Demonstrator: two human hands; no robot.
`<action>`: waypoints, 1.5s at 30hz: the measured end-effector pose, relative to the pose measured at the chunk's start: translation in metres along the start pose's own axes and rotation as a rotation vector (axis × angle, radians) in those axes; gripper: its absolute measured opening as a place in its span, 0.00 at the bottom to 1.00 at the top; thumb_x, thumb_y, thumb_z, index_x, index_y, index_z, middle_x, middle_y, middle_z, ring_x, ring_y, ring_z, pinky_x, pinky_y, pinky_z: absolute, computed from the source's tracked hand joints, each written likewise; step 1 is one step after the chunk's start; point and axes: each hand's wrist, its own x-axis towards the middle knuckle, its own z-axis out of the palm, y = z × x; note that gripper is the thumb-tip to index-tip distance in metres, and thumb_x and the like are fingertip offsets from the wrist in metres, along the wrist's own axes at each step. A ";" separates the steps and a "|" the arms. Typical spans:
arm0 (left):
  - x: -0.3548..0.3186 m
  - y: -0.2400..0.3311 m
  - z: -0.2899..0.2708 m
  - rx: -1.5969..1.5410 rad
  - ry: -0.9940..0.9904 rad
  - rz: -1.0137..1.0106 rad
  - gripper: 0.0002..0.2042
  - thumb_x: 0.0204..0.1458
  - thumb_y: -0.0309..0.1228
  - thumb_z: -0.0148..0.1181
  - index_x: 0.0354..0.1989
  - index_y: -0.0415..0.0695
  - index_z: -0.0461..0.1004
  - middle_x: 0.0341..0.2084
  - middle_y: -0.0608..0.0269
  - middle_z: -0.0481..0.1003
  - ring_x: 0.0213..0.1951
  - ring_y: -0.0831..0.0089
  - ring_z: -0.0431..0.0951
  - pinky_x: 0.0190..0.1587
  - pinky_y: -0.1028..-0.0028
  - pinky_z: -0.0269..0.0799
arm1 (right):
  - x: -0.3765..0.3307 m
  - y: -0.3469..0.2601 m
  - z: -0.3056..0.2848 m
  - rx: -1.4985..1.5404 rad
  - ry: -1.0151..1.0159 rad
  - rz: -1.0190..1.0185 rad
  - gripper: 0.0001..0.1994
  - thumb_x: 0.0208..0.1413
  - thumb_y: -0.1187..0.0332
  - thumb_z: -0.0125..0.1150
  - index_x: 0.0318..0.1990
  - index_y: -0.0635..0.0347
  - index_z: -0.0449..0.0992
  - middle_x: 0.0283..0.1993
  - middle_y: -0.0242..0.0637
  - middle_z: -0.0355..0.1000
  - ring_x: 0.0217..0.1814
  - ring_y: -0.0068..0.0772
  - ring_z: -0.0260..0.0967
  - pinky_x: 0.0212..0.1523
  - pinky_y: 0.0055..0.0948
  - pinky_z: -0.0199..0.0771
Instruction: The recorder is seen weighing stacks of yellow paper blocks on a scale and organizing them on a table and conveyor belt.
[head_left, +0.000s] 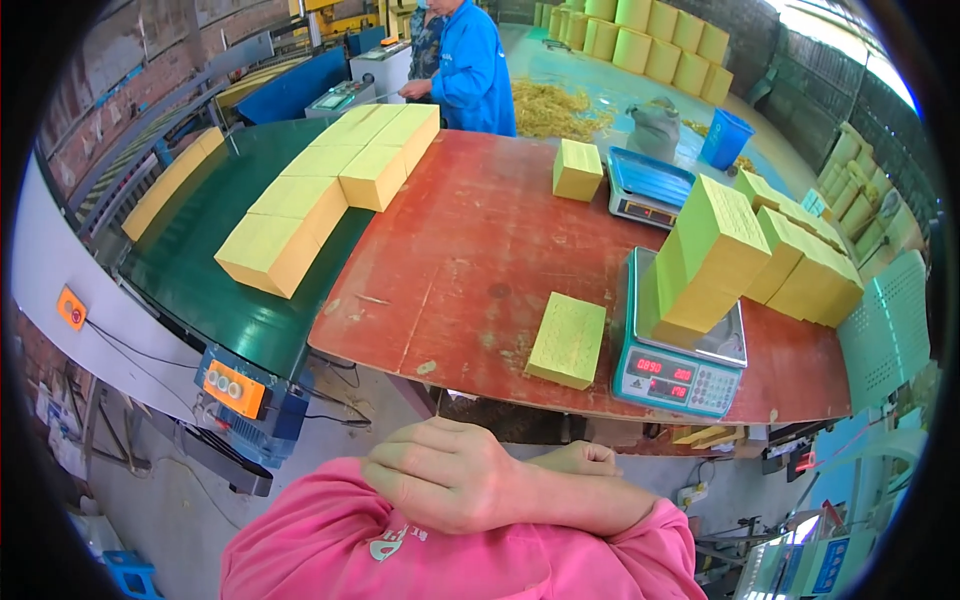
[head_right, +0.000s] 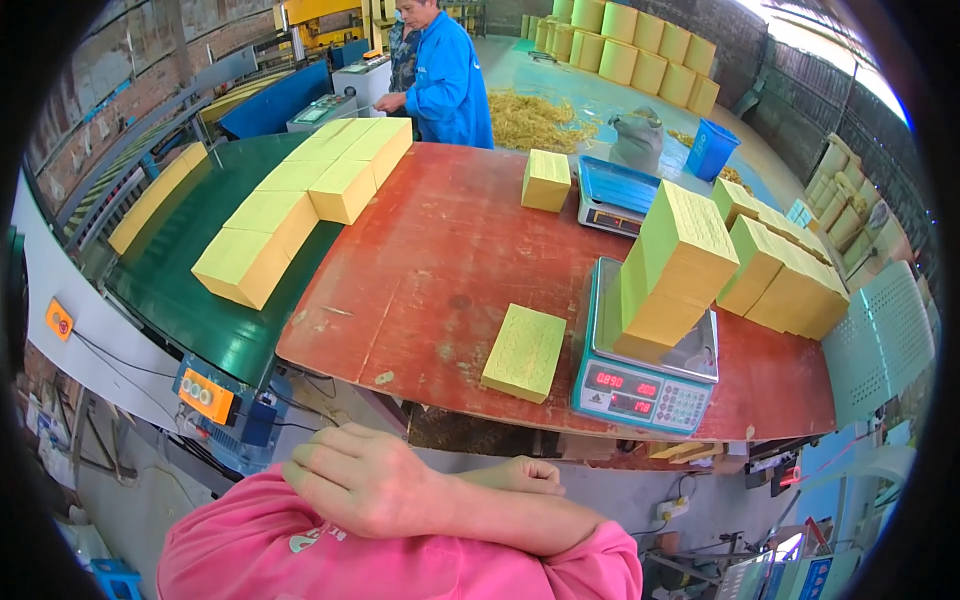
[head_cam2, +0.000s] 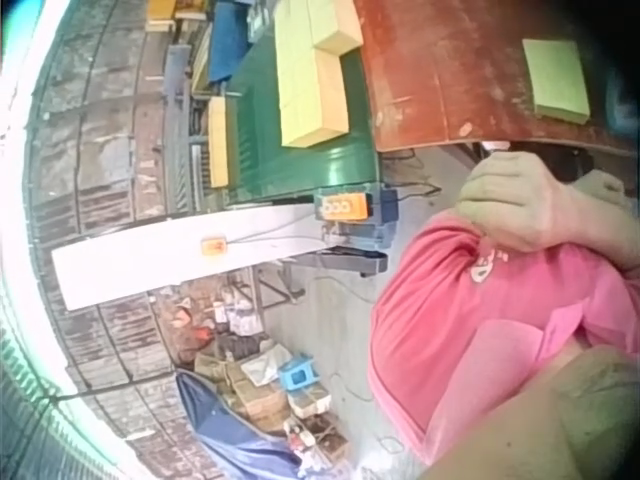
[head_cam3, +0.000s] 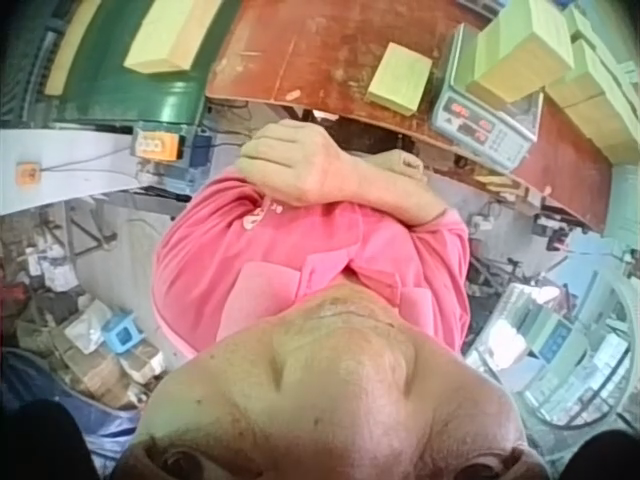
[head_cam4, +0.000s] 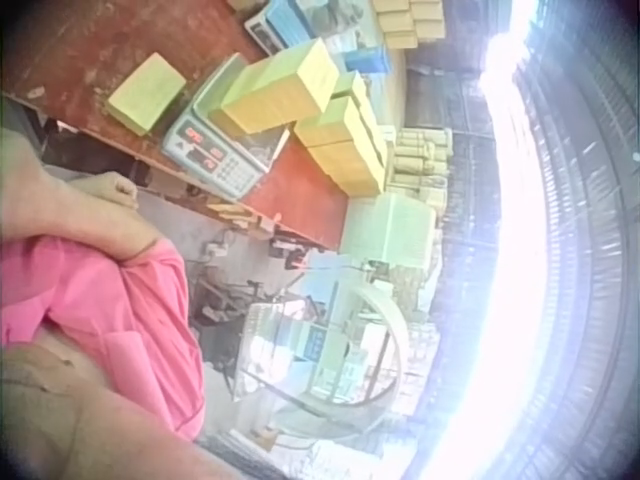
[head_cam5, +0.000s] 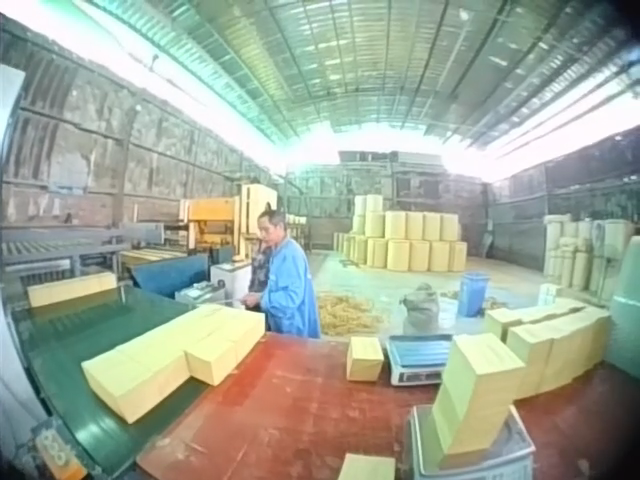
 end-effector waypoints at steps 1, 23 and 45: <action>-0.002 0.001 0.002 -0.001 -0.002 -0.016 0.10 0.61 0.36 0.58 0.30 0.46 0.72 0.23 0.76 0.70 0.27 0.89 0.67 0.28 0.80 0.64 | 0.003 -0.002 0.002 0.018 0.004 -0.008 0.12 0.38 0.72 0.60 0.33 0.68 0.73 0.31 0.39 0.70 0.32 0.34 0.72 0.30 0.29 0.73; -0.008 0.018 0.004 0.003 -0.067 -0.090 0.13 0.59 0.37 0.61 0.25 0.46 0.70 0.20 0.78 0.69 0.23 0.90 0.64 0.26 0.80 0.61 | -0.004 -0.001 0.007 0.062 0.057 0.045 0.12 0.37 0.73 0.61 0.32 0.69 0.74 0.31 0.41 0.71 0.32 0.37 0.73 0.31 0.31 0.75; -0.026 0.045 0.004 0.002 -0.166 -0.127 0.11 0.59 0.38 0.60 0.28 0.45 0.71 0.22 0.78 0.69 0.26 0.89 0.65 0.29 0.83 0.61 | -0.021 -0.009 -0.004 0.053 0.102 0.127 0.11 0.37 0.76 0.63 0.33 0.67 0.75 0.31 0.41 0.73 0.31 0.36 0.73 0.30 0.29 0.75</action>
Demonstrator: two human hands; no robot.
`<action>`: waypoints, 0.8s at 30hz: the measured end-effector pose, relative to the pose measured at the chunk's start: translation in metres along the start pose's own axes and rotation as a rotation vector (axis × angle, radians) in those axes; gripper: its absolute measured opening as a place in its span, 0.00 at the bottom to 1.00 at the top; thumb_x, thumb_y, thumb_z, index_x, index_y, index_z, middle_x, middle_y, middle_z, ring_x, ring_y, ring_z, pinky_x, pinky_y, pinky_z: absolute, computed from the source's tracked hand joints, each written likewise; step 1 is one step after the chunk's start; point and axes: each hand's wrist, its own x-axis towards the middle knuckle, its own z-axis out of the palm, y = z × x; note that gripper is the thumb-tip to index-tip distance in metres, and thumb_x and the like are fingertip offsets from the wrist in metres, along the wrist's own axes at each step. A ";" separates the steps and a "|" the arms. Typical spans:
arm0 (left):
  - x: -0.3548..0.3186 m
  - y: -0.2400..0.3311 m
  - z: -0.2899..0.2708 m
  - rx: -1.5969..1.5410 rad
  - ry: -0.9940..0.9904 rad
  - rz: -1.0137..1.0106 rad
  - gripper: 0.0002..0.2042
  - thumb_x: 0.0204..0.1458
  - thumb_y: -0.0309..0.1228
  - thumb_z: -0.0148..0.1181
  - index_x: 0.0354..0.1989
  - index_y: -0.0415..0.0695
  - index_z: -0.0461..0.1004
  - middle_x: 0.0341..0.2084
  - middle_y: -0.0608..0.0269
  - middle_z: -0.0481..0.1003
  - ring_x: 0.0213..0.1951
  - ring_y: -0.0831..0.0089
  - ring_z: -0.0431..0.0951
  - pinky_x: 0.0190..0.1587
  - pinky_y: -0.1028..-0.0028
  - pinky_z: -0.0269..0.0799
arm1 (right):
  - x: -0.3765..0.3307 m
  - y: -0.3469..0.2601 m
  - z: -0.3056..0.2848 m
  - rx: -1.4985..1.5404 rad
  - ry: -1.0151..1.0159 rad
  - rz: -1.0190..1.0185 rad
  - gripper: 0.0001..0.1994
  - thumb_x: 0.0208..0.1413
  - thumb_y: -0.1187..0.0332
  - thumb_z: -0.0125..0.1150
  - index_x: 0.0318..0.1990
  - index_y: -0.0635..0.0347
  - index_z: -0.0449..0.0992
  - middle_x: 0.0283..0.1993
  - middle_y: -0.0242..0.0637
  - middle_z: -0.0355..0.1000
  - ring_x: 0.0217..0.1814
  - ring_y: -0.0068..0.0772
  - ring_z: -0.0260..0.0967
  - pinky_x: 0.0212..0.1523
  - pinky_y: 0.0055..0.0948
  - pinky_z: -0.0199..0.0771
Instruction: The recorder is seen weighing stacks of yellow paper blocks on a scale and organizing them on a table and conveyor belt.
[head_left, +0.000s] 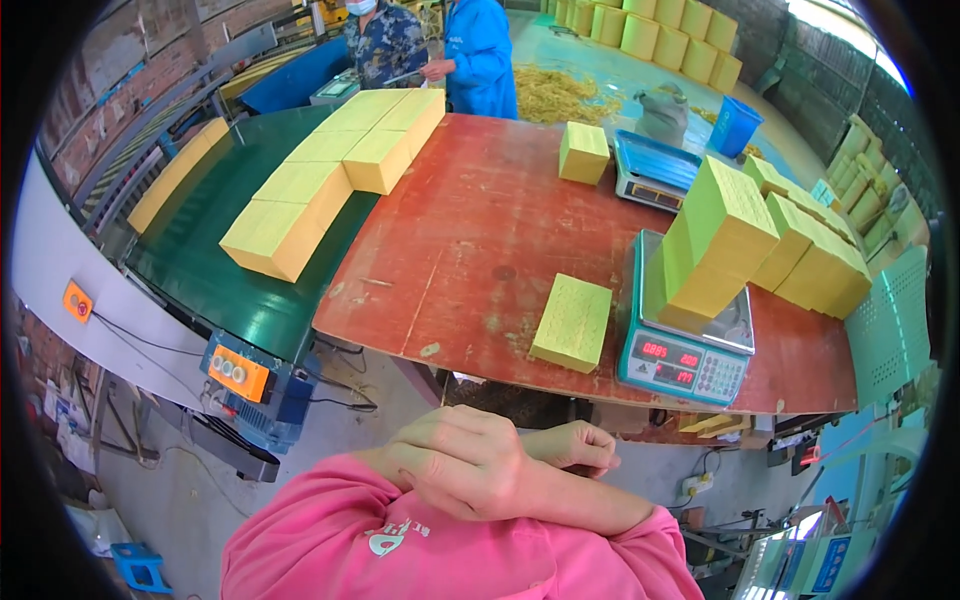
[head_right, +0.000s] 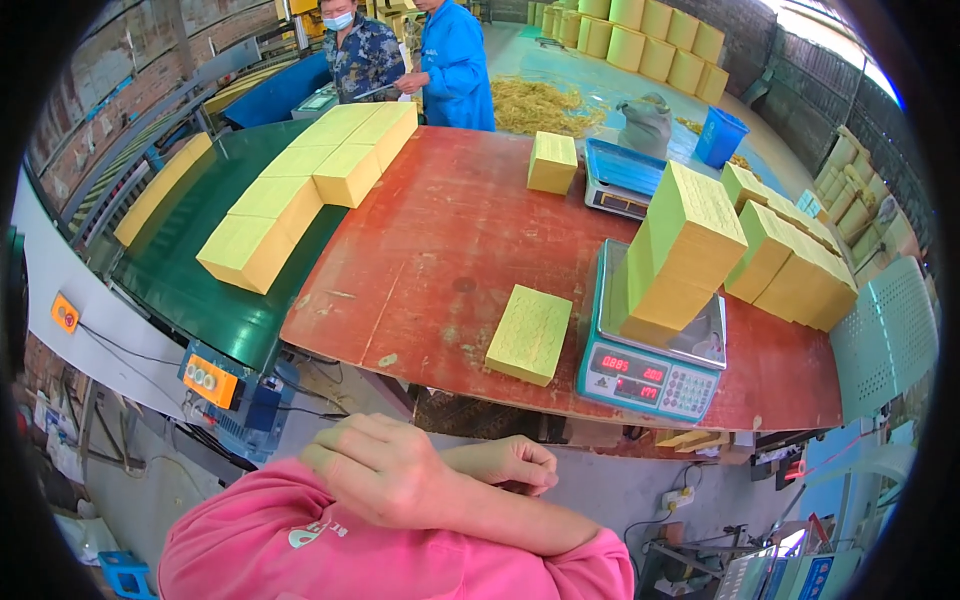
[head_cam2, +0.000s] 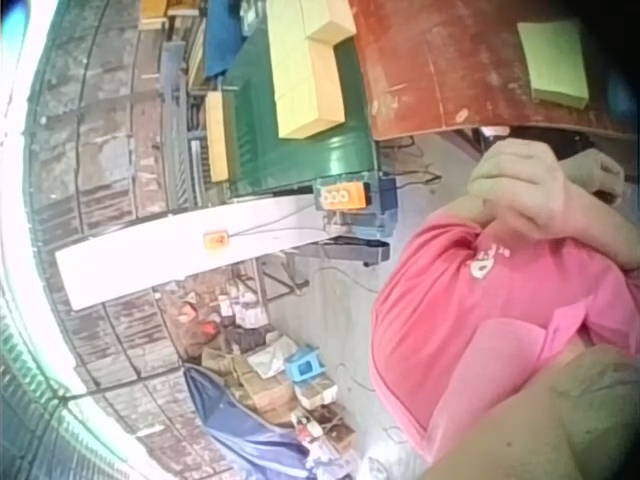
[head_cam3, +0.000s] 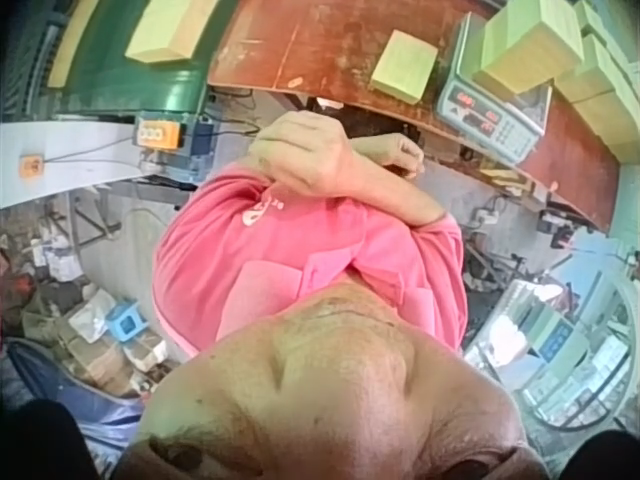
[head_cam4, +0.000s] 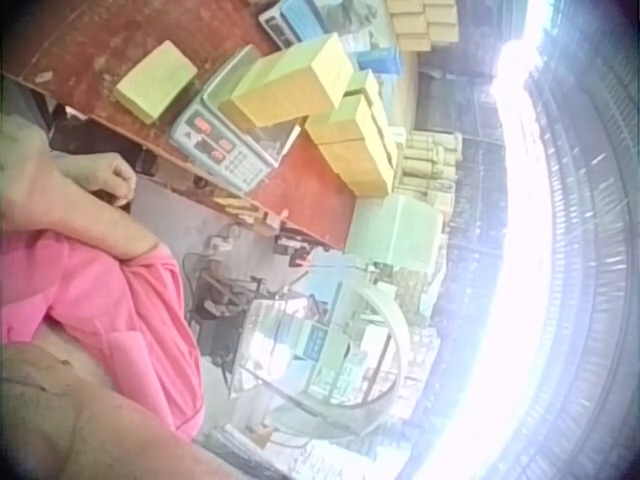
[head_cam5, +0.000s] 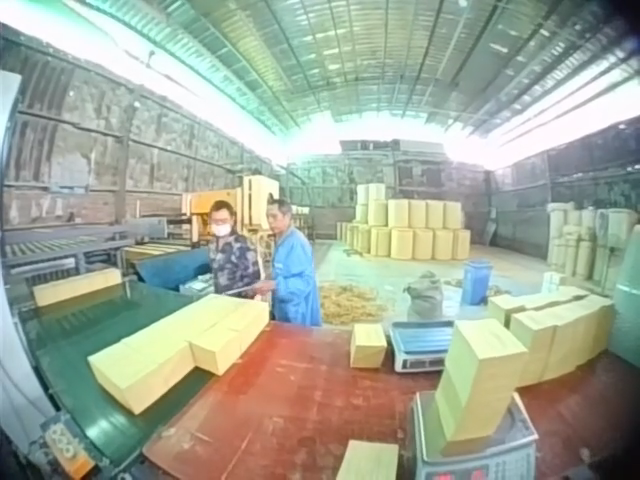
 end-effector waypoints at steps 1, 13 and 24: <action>0.000 0.002 0.002 0.001 0.030 0.009 0.11 0.60 0.38 0.59 0.29 0.45 0.72 0.23 0.77 0.69 0.27 0.89 0.66 0.30 0.83 0.61 | 0.001 -0.001 0.000 -0.008 -0.013 0.007 0.11 0.38 0.76 0.63 0.33 0.67 0.75 0.31 0.40 0.73 0.31 0.36 0.73 0.30 0.29 0.75; 0.000 -0.008 -0.007 0.084 0.076 0.010 0.11 0.61 0.37 0.57 0.32 0.42 0.73 0.31 0.72 0.73 0.34 0.87 0.68 0.37 0.81 0.65 | 0.003 -0.005 0.016 0.059 -0.043 -0.039 0.09 0.41 0.78 0.63 0.33 0.68 0.74 0.31 0.41 0.72 0.30 0.36 0.72 0.29 0.30 0.74; 0.004 -0.012 -0.014 0.157 0.016 -0.008 0.11 0.61 0.36 0.56 0.32 0.42 0.73 0.32 0.72 0.73 0.35 0.88 0.68 0.38 0.81 0.65 | 0.004 -0.007 0.010 0.078 0.018 -0.034 0.10 0.40 0.77 0.63 0.33 0.68 0.74 0.31 0.41 0.72 0.30 0.37 0.72 0.29 0.31 0.74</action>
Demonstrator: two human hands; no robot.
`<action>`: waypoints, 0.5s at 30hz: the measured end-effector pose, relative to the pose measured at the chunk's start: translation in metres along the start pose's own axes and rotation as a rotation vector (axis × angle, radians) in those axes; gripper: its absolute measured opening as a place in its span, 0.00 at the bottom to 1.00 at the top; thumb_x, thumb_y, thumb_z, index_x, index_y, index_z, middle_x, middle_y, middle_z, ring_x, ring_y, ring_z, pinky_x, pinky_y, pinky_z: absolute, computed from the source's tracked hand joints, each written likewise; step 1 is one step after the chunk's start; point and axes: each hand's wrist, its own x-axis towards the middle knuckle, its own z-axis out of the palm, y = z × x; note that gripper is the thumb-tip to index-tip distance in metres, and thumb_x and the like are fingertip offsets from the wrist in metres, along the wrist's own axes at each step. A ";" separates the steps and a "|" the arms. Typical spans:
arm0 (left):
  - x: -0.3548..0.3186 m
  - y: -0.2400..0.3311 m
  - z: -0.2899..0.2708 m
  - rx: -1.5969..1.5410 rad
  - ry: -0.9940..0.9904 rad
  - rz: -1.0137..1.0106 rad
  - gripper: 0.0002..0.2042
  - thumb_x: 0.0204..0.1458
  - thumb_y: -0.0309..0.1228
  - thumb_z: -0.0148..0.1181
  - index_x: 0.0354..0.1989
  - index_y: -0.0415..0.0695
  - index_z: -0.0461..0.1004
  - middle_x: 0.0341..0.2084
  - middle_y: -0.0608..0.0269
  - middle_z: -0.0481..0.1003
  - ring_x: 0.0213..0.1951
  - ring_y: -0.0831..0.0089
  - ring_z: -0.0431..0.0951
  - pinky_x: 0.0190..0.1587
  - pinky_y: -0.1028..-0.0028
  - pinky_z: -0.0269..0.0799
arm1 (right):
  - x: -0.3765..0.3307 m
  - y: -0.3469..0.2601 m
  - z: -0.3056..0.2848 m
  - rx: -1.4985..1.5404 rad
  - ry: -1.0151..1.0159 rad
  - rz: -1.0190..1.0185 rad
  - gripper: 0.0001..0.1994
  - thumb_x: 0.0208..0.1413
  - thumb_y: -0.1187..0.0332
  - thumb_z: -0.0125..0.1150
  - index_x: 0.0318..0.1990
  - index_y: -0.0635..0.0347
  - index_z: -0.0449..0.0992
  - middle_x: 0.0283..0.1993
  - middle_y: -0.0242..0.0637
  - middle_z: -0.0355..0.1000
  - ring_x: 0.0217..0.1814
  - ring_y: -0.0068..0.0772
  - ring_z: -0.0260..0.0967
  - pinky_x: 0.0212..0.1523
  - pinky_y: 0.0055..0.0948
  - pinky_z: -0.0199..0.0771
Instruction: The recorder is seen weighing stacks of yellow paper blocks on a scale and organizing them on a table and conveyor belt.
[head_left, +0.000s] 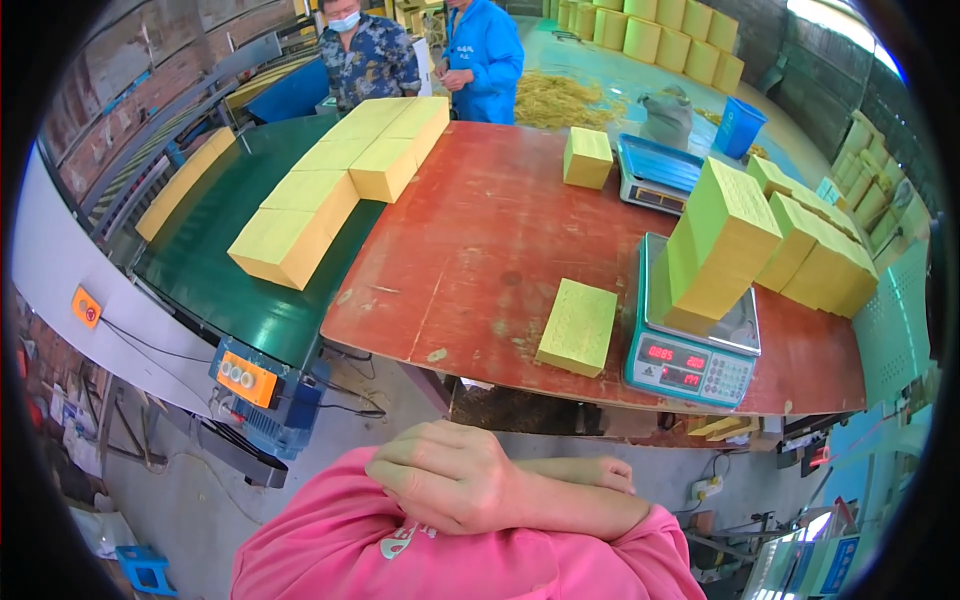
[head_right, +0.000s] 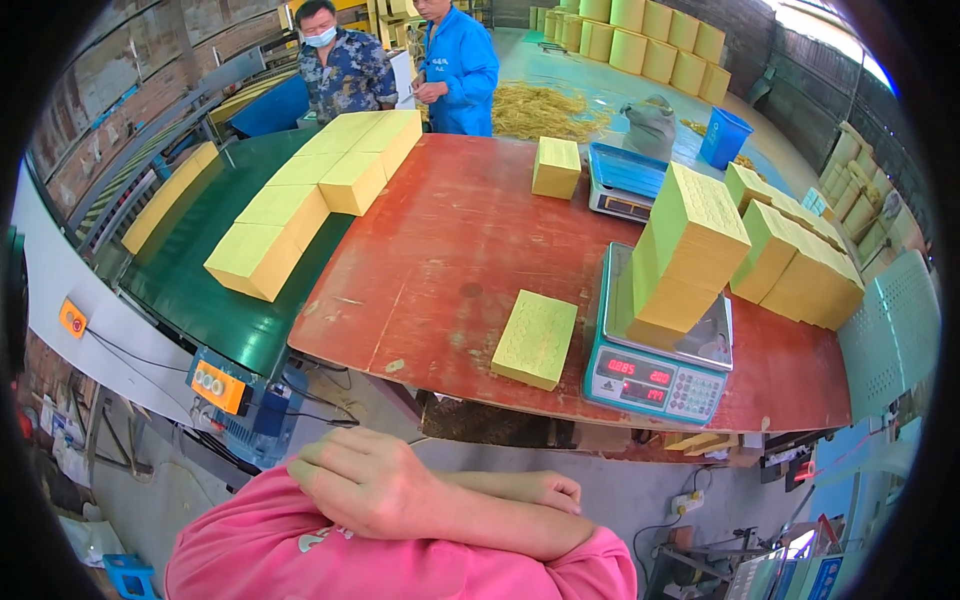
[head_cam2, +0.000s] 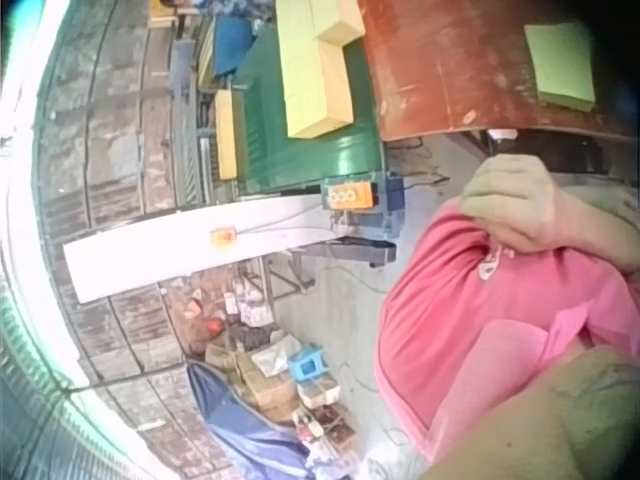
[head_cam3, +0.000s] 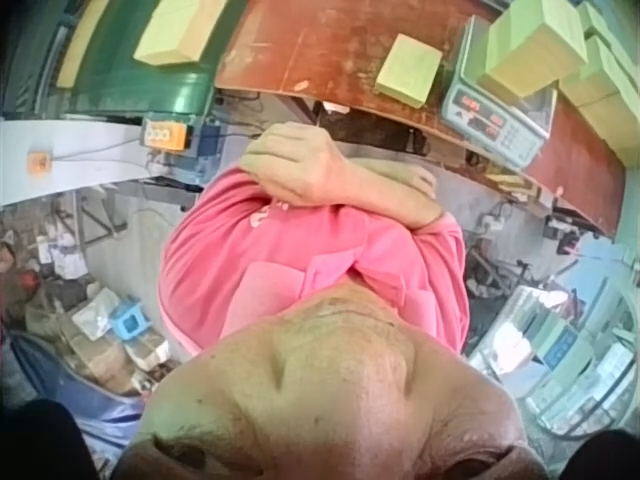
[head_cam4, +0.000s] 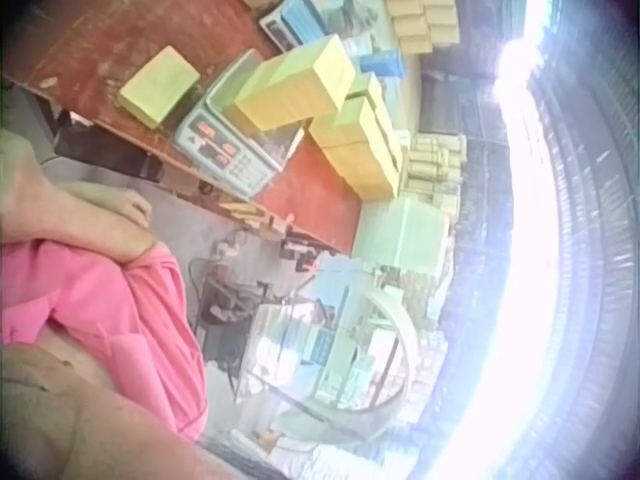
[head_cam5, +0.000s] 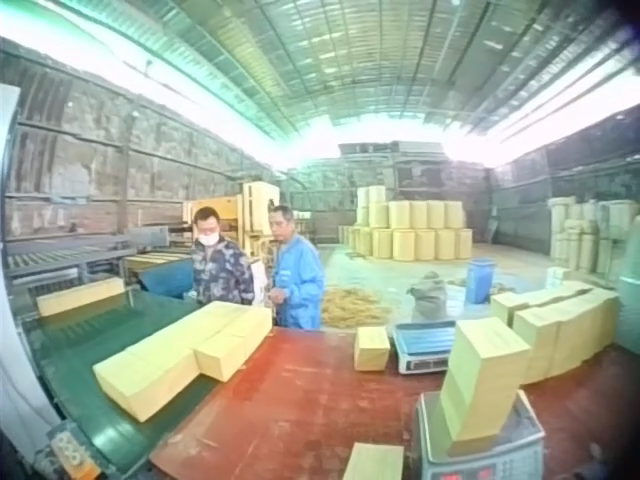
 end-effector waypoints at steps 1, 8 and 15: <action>0.002 -0.001 -0.002 0.002 -0.011 -0.006 0.11 0.61 0.36 0.56 0.32 0.42 0.73 0.32 0.72 0.73 0.35 0.88 0.68 0.38 0.81 0.65 | -0.001 0.001 -0.003 0.001 -0.001 0.009 0.10 0.40 0.77 0.63 0.33 0.68 0.74 0.30 0.41 0.72 0.30 0.37 0.72 0.29 0.31 0.74; -0.031 -0.086 -0.045 -0.150 -0.298 0.164 0.10 0.60 0.39 0.52 0.33 0.47 0.75 0.31 0.74 0.73 0.35 0.87 0.72 0.39 0.78 0.68 | -0.039 0.005 -0.050 -0.187 0.039 0.153 0.10 0.41 0.77 0.62 0.35 0.67 0.75 0.33 0.42 0.73 0.31 0.40 0.72 0.30 0.34 0.74; -0.062 -0.019 -0.045 -0.344 0.613 0.009 0.11 0.58 0.36 0.54 0.25 0.46 0.68 0.19 0.66 0.69 0.17 0.80 0.64 0.15 0.79 0.52 | -0.144 -0.004 -0.109 -0.469 0.261 0.618 0.08 0.48 0.81 0.61 0.37 0.64 0.77 0.30 0.40 0.73 0.32 0.41 0.73 0.31 0.34 0.74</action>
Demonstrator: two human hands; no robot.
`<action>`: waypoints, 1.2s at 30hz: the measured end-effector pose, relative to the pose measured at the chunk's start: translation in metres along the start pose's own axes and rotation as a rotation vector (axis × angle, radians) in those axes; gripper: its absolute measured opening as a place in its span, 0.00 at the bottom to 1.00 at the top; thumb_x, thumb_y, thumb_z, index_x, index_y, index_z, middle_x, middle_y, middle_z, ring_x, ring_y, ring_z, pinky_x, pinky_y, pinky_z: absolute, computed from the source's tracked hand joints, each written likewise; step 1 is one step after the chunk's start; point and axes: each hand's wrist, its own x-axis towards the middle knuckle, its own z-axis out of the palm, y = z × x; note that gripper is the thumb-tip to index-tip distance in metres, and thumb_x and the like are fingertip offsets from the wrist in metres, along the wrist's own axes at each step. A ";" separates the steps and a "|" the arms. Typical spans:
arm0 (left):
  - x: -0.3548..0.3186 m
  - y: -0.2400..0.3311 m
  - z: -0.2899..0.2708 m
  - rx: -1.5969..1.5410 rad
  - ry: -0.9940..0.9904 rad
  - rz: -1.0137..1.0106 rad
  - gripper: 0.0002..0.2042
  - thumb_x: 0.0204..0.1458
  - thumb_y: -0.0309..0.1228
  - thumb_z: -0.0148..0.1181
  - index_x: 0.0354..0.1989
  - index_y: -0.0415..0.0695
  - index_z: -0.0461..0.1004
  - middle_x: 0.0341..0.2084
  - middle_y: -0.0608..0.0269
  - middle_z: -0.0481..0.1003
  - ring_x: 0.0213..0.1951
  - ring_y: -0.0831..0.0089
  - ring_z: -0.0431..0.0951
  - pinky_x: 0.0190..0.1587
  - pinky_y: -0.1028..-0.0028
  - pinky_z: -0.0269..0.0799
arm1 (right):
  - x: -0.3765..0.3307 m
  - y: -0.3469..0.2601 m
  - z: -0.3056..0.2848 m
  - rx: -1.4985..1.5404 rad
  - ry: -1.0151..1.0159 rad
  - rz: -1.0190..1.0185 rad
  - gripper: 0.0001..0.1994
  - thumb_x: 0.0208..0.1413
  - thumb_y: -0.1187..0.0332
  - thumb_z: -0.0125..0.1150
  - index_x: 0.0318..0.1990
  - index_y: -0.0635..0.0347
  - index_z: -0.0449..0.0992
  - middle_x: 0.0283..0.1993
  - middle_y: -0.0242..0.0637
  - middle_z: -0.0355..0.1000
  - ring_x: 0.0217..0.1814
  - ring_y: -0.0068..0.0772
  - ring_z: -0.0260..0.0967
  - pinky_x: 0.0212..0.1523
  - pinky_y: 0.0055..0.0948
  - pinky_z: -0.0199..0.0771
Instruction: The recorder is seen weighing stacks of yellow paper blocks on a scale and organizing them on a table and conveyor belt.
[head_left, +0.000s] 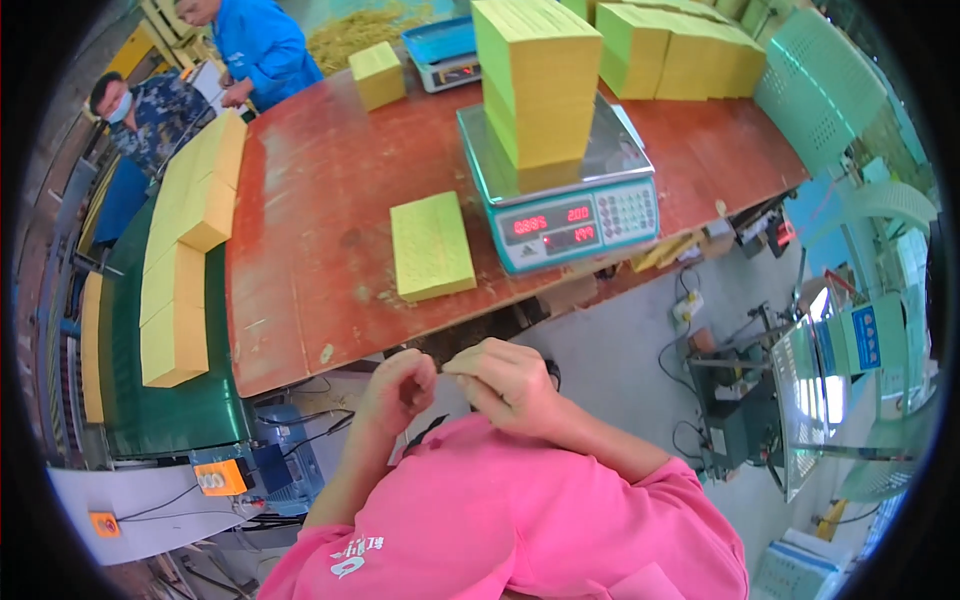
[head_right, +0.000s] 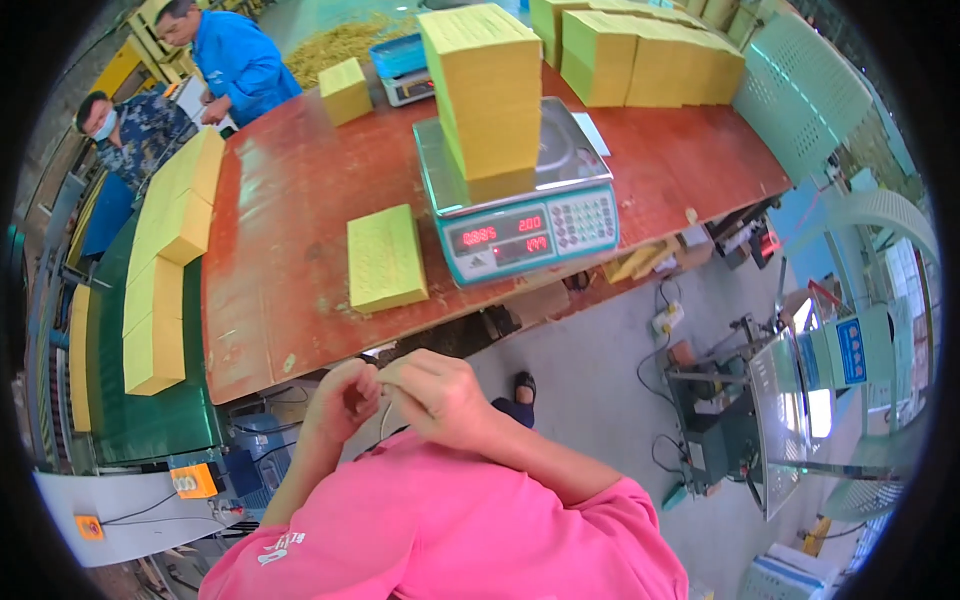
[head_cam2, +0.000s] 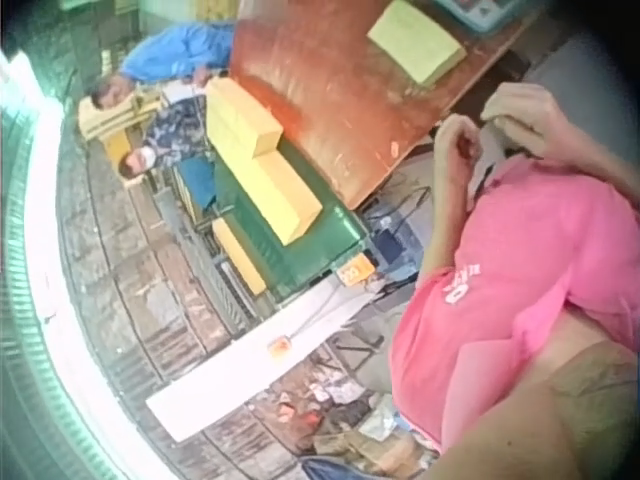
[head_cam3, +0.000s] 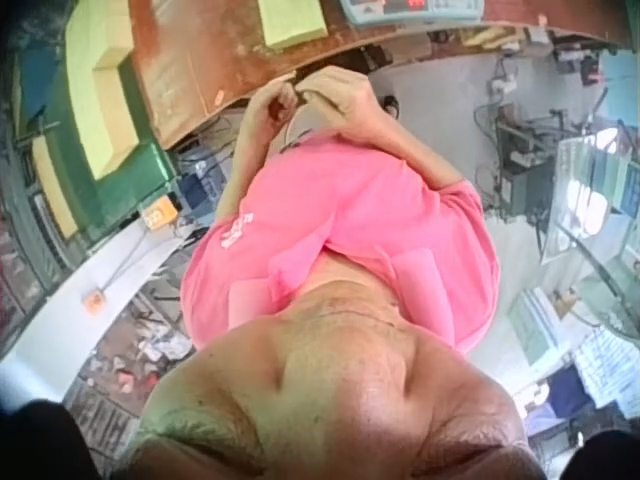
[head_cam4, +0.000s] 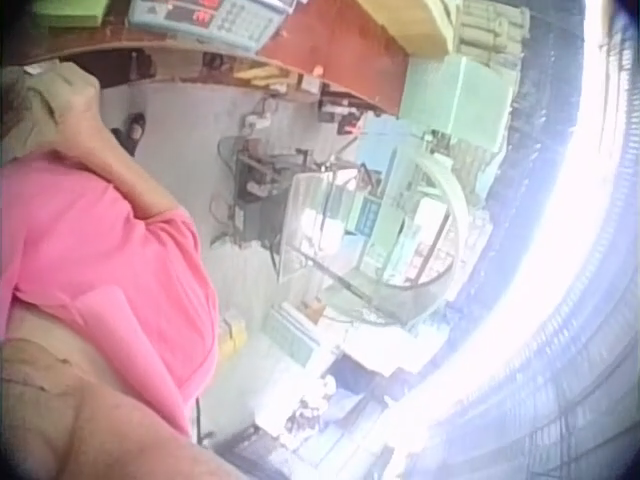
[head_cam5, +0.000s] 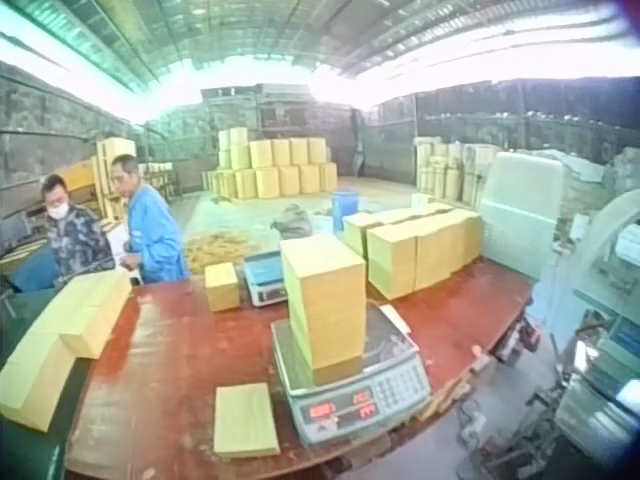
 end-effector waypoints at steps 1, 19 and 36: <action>0.004 0.002 0.002 -0.122 -0.047 -0.025 0.12 0.58 0.35 0.54 0.23 0.46 0.67 0.19 0.66 0.69 0.17 0.80 0.64 0.15 0.79 0.53 | -0.014 0.008 -0.008 -0.006 0.007 0.014 0.08 0.48 0.81 0.61 0.37 0.64 0.77 0.30 0.40 0.73 0.32 0.41 0.73 0.31 0.34 0.74; 0.115 0.014 0.150 0.066 0.082 0.065 0.07 0.60 0.31 0.56 0.35 0.41 0.75 0.26 0.65 0.75 0.23 0.80 0.71 0.23 0.81 0.65 | -0.042 0.091 -0.138 0.040 0.012 0.401 0.04 0.53 0.78 0.61 0.36 0.63 0.78 0.30 0.44 0.74 0.29 0.43 0.73 0.31 0.34 0.72; 0.098 0.013 0.054 0.639 0.897 0.484 0.04 0.56 0.26 0.59 0.37 0.41 0.77 0.26 0.66 0.76 0.27 0.78 0.75 0.29 0.80 0.69 | -0.030 0.130 -0.201 0.322 -0.032 0.744 0.05 0.56 0.79 0.57 0.38 0.66 0.78 0.29 0.37 0.75 0.31 0.20 0.73 0.32 0.23 0.72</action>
